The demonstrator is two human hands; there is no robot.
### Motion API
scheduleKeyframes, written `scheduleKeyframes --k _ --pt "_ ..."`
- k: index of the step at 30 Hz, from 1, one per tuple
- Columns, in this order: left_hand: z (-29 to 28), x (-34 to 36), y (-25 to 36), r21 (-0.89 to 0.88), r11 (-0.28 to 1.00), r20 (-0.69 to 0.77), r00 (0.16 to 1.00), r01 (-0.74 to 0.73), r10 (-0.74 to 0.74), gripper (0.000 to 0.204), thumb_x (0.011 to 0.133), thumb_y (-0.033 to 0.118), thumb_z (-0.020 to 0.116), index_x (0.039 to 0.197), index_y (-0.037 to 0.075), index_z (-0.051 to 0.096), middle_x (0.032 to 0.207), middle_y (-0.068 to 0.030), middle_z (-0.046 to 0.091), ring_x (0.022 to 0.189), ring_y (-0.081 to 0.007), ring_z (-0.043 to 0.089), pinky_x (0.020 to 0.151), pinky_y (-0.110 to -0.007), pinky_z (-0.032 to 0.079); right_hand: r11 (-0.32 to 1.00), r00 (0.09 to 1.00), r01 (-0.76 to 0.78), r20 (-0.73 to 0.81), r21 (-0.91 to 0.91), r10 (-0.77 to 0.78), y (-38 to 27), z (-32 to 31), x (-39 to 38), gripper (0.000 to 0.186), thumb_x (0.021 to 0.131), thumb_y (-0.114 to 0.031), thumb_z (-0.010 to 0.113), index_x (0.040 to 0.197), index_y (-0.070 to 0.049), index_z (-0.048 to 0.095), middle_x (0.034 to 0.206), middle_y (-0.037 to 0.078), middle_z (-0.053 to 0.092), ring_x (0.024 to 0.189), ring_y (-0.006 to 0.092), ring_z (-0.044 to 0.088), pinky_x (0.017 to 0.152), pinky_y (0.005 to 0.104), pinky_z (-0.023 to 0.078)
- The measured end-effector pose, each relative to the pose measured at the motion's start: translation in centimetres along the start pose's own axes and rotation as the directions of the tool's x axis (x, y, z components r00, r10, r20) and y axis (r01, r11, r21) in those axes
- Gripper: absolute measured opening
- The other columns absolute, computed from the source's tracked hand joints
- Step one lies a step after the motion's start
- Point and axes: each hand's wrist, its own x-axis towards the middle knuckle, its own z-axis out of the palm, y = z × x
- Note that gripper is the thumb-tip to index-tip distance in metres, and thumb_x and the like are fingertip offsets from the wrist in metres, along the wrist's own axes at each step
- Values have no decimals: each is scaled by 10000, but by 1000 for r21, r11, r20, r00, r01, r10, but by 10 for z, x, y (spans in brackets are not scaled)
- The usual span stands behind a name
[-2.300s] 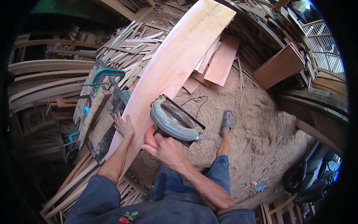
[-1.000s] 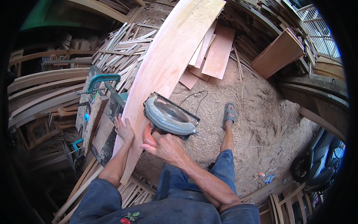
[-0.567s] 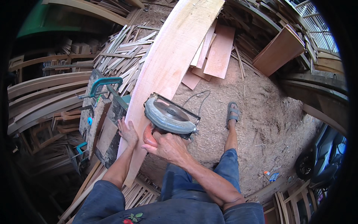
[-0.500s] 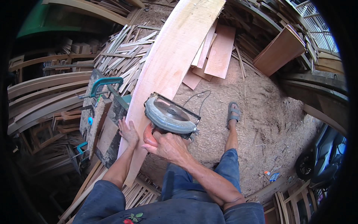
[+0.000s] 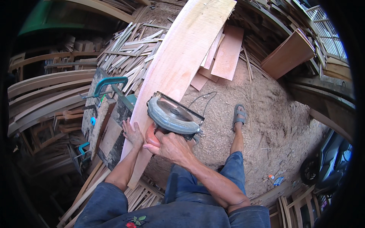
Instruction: The person measures and marks a long wooden plank with a tape measure and pencil, then uses a circular saw to cut the plank into smaller pieces. The cut pieces are stacked on the floor.
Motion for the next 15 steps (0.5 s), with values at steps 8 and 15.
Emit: scheduleKeyframes --k 8,15 --pt "0 0 -1 5 1000 5 1000 -1 1 686 1063 582 510 1613 176 454 1730 -197 303 1614 -403 223 1237 -723 110 998 997 62 -38 -19 -63 -5 4 11 742 965 -707 608 900 31 659 692 290 657 701 491 700 656 559 555" --pt "0 2 -2 34 999 31 1000 3 -4 697 1055 588 512 1608 167 459 1727 -203 307 1610 -406 236 1229 -731 136 998 998 53 -19 -15 -54 -14 6 24 700 970 -662 626 899 33 667 728 295 675 733 489 712 676 554 566"
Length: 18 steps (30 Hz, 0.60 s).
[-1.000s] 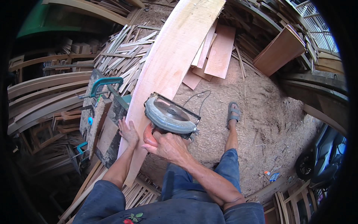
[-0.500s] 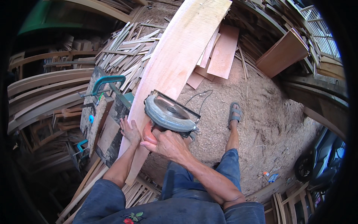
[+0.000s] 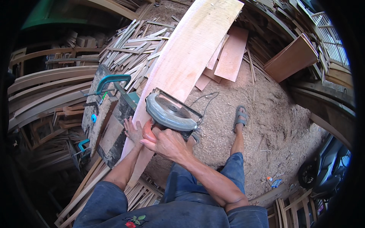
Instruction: The person measures and marks a long wooden plank with a tape measure and pencil, then uses a circular saw to cut the plank into smaller pieces. The cut pieces are stacked on the floor.
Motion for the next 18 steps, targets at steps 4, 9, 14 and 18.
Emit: scheduleKeyframes --k 4,9,14,18 --pt "1 0 -1 20 1000 3 1000 10 -10 693 1051 582 521 1604 167 467 1727 -199 308 1608 -402 245 1224 -735 150 1000 1000 11 -20 4 -10 -5 1 7 694 966 -656 632 892 33 668 730 297 676 735 484 717 676 554 569" --pt "8 2 -10 30 999 -26 1000 -13 13 691 1040 589 537 1595 182 481 1724 -185 325 1603 -390 267 1219 -735 168 1000 1000 -9 7 5 9 -8 2 16 695 960 -650 640 879 40 672 724 299 674 721 479 717 660 554 568" --pt "17 5 -21 36 999 -42 999 -14 16 694 1023 619 557 1590 225 493 1726 -153 338 1599 -372 288 1219 -727 185 998 997 -57 52 23 56 -13 4 26 734 937 -715 640 946 18 673 743 303 674 766 513 700 704 575 551" --pt "23 2 -29 44 998 -82 995 -55 58 697 1024 636 557 1602 255 473 1736 -127 325 1603 -359 284 1220 -720 192 999 998 -42 51 26 41 -17 4 35 729 948 -701 632 962 25 679 764 312 682 782 512 705 717 567 557"
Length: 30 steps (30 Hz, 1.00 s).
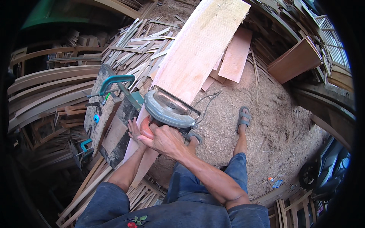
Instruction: The person measures and marks a long wooden plank with a tape measure and pencil, then uses a circular saw to cut the plank into smaller pieces. The cut pieces are stacked on the floor.
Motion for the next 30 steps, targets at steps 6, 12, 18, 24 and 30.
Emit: scheduleKeyframes --k 6,12,18,24,30 --pt "12 -4 -16 35 997 26 997 -67 66 728 1022 616 577 1638 275 389 1768 -90 249 1626 -332 226 1229 -713 183 1000 999 -6 34 8 6 -5 0 12 716 959 -685 622 982 28 687 791 324 690 802 513 709 730 567 560" --pt "4 -3 -12 79 982 56 984 -173 169 907 919 591 721 1657 235 331 1775 -115 207 1636 -343 186 1239 -704 155 1000 1000 19 8 15 -19 -10 3 22 712 954 -679 629 946 31 680 766 324 677 779 515 701 717 563 557" --pt "-19 -3 7 36 995 136 986 -98 92 1005 884 613 746 1676 219 268 1779 -114 184 1641 -346 155 1247 -689 134 999 999 33 1 7 -33 -14 10 39 722 951 -673 635 911 46 673 734 325 664 748 523 693 698 560 558" --pt "-14 0 9 26 996 137 987 -90 86 1040 885 624 737 1689 213 219 1782 -102 171 1644 -341 129 1253 -677 119 999 999 48 -14 21 -47 -21 11 52 721 953 -665 645 923 54 682 742 337 670 761 528 701 707 568 565" --pt "-14 -3 14 21 999 147 988 -47 43 1076 887 635 728 1701 208 169 1785 -90 158 1648 -337 103 1259 -665 104 998 998 54 -41 28 -53 -29 15 63 732 949 -670 655 943 60 700 761 352 675 783 534 707 725 571 571"
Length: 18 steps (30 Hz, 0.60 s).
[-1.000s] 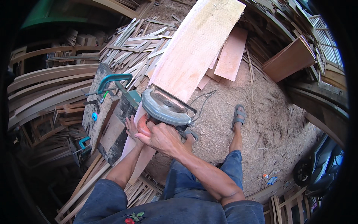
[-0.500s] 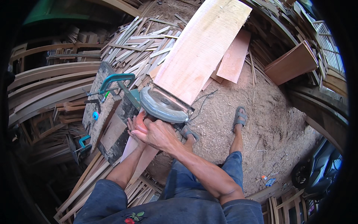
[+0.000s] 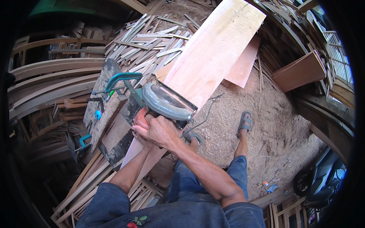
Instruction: The person measures and marks a long wooden plank with a tape measure and pencil, then uses a circular saw to cut the plank into smaller pieces. The cut pieces are stacked on the floor.
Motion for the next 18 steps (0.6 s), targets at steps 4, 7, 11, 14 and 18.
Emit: scheduleKeyframes --k 4,7,11,14,18 --pt "-5 1 7 8 999 8 999 48 -48 1101 887 643 721 1710 204 136 1787 -82 150 1650 -334 86 1263 -657 94 999 997 53 -61 -7 -53 -6 7 17 740 949 -671 658 965 66 719 760 346 680 781 529 713 726 561 577" --pt "-7 3 10 12 994 49 993 108 -108 1124 892 652 709 1718 202 94 1789 -69 142 1652 -327 66 1268 -646 82 997 995 74 -72 15 -73 -13 10 36 746 940 -670 673 963 73 730 752 325 686 776 502 725 711 538 580" --pt "-15 5 8 80 987 221 963 140 -154 1134 862 680 722 1721 224 139 1788 -48 145 1651 -316 56 1274 -645 88 998 994 54 -93 40 -50 -19 8 32 714 940 -657 681 960 55 733 748 298 689 758 469 727 690 515 570" --pt "-18 -1 14 10 998 50 997 57 -58 1069 843 705 734 1688 241 273 1773 -77 201 1646 -337 98 1264 -672 119 998 994 42 -99 48 -37 -17 -12 -14 696 945 -669 661 995 20 738 754 289 698 761 477 723 700 517 570" --pt "-23 4 19 -94 985 -27 989 143 -146 759 953 615 675 1586 238 492 1750 -142 255 1627 -380 170 1246 -691 158 998 977 54 -205 -37 -61 -21 -54 -114 481 961 -479 749 1008 -2 727 682 216 634 616 355 673 613 432 515"
